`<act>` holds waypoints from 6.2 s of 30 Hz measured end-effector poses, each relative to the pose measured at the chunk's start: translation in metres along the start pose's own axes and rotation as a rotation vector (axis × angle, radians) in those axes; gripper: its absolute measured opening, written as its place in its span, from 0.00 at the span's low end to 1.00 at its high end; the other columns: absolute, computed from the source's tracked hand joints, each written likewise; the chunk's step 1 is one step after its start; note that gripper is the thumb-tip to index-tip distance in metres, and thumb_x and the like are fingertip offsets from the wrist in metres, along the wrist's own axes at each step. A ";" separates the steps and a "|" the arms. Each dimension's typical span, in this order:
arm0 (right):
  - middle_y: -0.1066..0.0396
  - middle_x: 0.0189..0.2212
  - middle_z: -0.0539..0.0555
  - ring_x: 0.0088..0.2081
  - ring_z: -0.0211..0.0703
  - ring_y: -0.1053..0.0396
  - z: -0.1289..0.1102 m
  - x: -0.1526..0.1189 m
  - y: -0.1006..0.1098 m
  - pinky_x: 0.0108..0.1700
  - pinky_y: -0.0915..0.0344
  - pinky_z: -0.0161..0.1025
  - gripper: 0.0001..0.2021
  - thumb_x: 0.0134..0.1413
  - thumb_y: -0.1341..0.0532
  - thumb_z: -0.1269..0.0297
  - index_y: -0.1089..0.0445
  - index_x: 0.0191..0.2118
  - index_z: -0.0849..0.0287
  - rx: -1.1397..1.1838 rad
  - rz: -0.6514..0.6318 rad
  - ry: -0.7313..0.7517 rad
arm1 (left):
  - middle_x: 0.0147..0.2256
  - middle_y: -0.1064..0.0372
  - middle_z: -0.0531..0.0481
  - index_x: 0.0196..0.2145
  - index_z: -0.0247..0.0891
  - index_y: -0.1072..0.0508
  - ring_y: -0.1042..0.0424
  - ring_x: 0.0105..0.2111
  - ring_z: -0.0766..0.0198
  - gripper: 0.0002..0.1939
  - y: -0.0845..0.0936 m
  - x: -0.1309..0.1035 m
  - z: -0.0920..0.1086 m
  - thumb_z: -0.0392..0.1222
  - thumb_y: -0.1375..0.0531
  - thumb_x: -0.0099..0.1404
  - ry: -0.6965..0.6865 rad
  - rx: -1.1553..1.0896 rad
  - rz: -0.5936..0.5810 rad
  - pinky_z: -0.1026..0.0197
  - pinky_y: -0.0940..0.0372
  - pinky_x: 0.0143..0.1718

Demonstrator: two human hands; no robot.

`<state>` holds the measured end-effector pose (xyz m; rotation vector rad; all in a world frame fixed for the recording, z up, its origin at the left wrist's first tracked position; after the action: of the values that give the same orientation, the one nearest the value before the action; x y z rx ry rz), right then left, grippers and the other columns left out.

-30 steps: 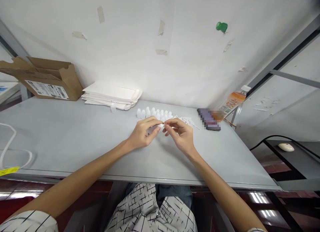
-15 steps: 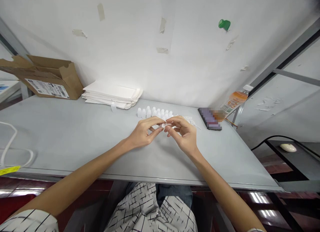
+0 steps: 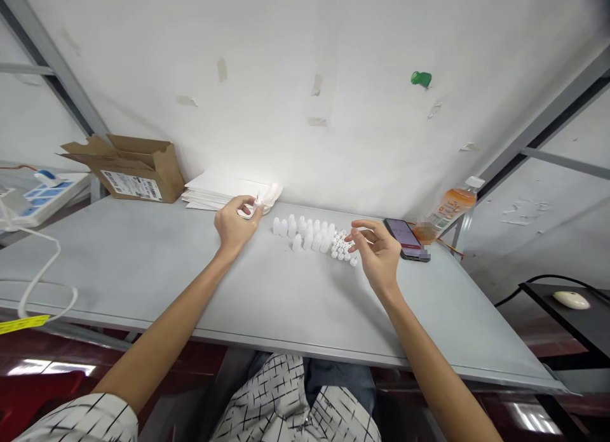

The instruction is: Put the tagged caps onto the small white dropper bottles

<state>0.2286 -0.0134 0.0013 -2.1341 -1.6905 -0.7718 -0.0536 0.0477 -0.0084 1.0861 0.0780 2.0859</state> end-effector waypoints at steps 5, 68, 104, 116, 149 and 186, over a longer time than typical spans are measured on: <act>0.31 0.39 0.54 0.31 0.40 0.26 0.002 0.001 0.000 0.27 0.28 0.37 0.07 0.59 0.38 0.60 0.27 0.38 0.57 -0.075 0.005 0.041 | 0.24 0.28 0.52 0.33 0.41 0.24 0.26 0.30 0.58 0.09 -0.010 -0.009 -0.015 0.48 0.37 0.57 0.191 0.169 -0.133 0.60 0.38 0.35; 0.30 0.25 0.52 0.24 0.40 0.28 0.041 0.032 0.035 0.21 0.32 0.35 0.11 0.49 0.35 0.58 0.27 0.30 0.62 -0.148 0.133 -0.211 | 0.21 0.39 0.58 0.46 0.41 0.26 0.36 0.23 0.67 0.28 -0.024 -0.039 0.019 0.59 0.32 0.51 -0.075 -0.168 -0.672 0.64 0.41 0.29; 0.24 0.33 0.52 0.30 0.41 0.32 0.070 0.028 0.045 0.32 0.43 0.37 0.07 0.49 0.40 0.65 0.24 0.28 0.56 -0.933 -0.370 -0.250 | 0.21 0.33 0.54 0.19 0.38 0.41 0.37 0.22 0.66 0.24 -0.041 -0.052 0.020 0.57 0.40 0.60 -0.151 -0.005 -0.772 0.63 0.48 0.25; 0.25 0.25 0.53 0.24 0.42 0.29 0.077 0.034 0.053 0.32 0.38 0.39 0.08 0.48 0.40 0.60 0.28 0.27 0.58 -0.710 -0.120 -0.336 | 0.20 0.31 0.54 0.22 0.39 0.38 0.32 0.22 0.65 0.19 -0.032 -0.046 0.025 0.55 0.39 0.57 -0.022 -0.059 -0.598 0.63 0.43 0.28; 0.28 0.18 0.53 0.18 0.39 0.32 0.082 0.039 0.073 0.18 0.37 0.32 0.12 0.49 0.40 0.58 0.26 0.30 0.63 -0.487 0.193 -0.361 | 0.19 0.49 0.57 0.22 0.38 0.40 0.48 0.22 0.69 0.20 -0.033 -0.047 0.022 0.55 0.43 0.63 -0.109 -0.039 -0.654 0.64 0.51 0.27; 0.25 0.26 0.53 0.21 0.41 0.27 0.077 0.037 0.070 0.29 0.33 0.37 0.10 0.56 0.43 0.58 0.31 0.31 0.60 -0.672 0.169 -0.250 | 0.20 0.48 0.56 0.24 0.38 0.37 0.48 0.23 0.68 0.19 -0.028 -0.042 0.026 0.55 0.43 0.63 -0.132 -0.085 -0.664 0.64 0.50 0.27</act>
<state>0.3183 0.0404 -0.0334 -2.8820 -1.4596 -1.1884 -0.0036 0.0322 -0.0309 0.9747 0.2471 1.4088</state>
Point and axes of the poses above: each hand's wrist, its own x-axis towards the middle knuckle, its own y-axis out of the back of the hand, z = x × y, the point moved 2 cm from there along x, towards the middle knuckle
